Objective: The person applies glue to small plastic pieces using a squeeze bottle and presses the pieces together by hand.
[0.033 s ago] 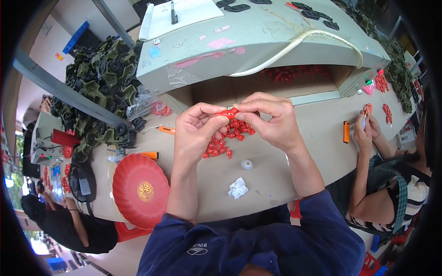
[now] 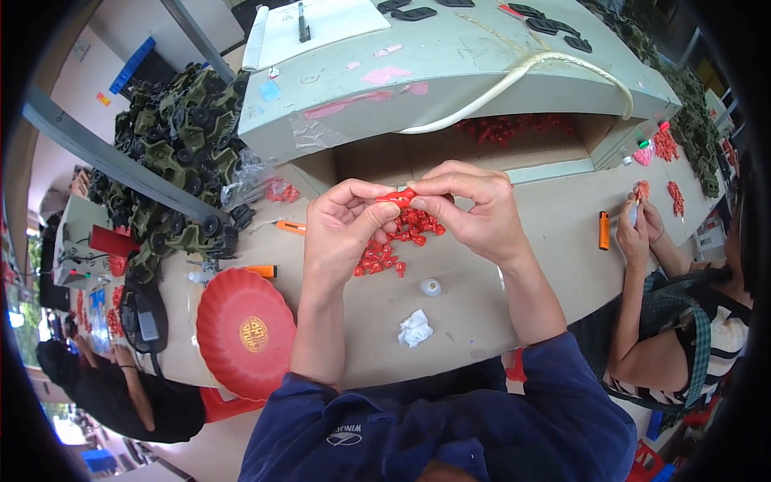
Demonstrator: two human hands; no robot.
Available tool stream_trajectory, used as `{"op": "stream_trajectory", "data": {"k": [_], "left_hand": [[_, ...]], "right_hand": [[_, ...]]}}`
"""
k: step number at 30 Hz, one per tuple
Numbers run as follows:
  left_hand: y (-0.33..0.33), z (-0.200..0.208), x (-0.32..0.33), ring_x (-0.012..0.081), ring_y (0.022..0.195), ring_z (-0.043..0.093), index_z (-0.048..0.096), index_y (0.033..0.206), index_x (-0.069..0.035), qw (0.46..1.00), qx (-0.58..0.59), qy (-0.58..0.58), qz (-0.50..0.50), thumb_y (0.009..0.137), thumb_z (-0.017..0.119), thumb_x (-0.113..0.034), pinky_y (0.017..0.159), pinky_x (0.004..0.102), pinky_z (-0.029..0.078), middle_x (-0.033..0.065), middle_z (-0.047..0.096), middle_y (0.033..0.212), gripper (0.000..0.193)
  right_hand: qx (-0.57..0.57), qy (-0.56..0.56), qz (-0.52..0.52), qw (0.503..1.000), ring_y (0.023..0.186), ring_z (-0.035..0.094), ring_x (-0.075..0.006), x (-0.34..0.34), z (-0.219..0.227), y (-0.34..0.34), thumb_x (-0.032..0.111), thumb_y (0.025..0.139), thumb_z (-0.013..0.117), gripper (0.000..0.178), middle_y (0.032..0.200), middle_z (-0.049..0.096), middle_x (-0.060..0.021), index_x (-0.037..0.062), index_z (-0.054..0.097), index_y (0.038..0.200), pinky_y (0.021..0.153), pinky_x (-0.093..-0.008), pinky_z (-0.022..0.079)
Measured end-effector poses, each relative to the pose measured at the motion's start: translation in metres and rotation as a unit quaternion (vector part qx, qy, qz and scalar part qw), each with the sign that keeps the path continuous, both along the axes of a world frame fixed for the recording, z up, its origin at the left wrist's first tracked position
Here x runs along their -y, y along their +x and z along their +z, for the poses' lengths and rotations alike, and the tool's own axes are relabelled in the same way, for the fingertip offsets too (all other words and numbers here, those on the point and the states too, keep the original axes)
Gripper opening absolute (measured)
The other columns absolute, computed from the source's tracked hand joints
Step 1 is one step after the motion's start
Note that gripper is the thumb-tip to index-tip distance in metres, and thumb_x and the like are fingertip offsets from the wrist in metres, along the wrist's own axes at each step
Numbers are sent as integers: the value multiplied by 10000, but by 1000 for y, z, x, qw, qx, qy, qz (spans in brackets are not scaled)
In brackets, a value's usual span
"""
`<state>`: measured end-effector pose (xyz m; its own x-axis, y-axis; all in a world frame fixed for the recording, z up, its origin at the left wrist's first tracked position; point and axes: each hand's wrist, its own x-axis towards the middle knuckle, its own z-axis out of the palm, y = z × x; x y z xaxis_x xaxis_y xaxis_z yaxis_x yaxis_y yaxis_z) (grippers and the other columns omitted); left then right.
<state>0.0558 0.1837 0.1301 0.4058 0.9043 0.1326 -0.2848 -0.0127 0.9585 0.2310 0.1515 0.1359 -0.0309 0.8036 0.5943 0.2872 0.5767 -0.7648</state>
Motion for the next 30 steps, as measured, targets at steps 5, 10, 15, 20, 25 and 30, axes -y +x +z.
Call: {"op": "stream_trajectory", "data": {"k": [5,10,15,20,25,30], "left_hand": [[5,0,-1,83,620,585,577,914,13,1000,0,-24,-15,791,621,-7,494,177,459,72,624,761,133],[4,0,1,110,664,620,569,927,19,999,-8,-37,-24,794,623,-14,508,187,480,103,642,821,147],[3,2,-1,130,682,632,566,934,25,998,-16,-38,-40,787,626,-4,531,201,502,122,644,835,162],[4,4,0,131,688,629,561,930,28,998,-25,-51,-42,775,632,14,564,213,516,120,639,833,171],[6,-2,-3,105,747,603,546,948,21,998,5,-34,-51,756,651,18,631,223,517,92,617,838,219],[9,2,-1,98,745,597,530,1051,13,998,8,-12,-59,758,648,18,623,218,502,75,607,822,317]], "right_hand": [[0,-48,4,999,692,607,-143,-1,1,7,-56,712,638,164,784,637,-108,-21,655,870,590,-230,482],[0,-61,7,998,705,604,-143,-2,1,7,-43,723,633,167,800,640,-106,-22,652,887,605,-229,480],[-19,-78,19,997,716,603,-141,-1,1,8,-27,740,622,171,813,641,-102,-19,651,908,620,-233,479],[-34,-108,33,993,728,601,-136,0,4,8,-23,752,610,175,824,638,-97,-14,650,923,634,-233,477],[-45,-114,23,992,716,594,-121,-1,2,7,-14,743,630,173,820,636,-87,-12,647,915,624,-228,471],[-54,-119,2,991,701,583,-105,-1,2,7,-2,733,652,140,804,630,-69,-13,642,872,606,-221,463]]}}
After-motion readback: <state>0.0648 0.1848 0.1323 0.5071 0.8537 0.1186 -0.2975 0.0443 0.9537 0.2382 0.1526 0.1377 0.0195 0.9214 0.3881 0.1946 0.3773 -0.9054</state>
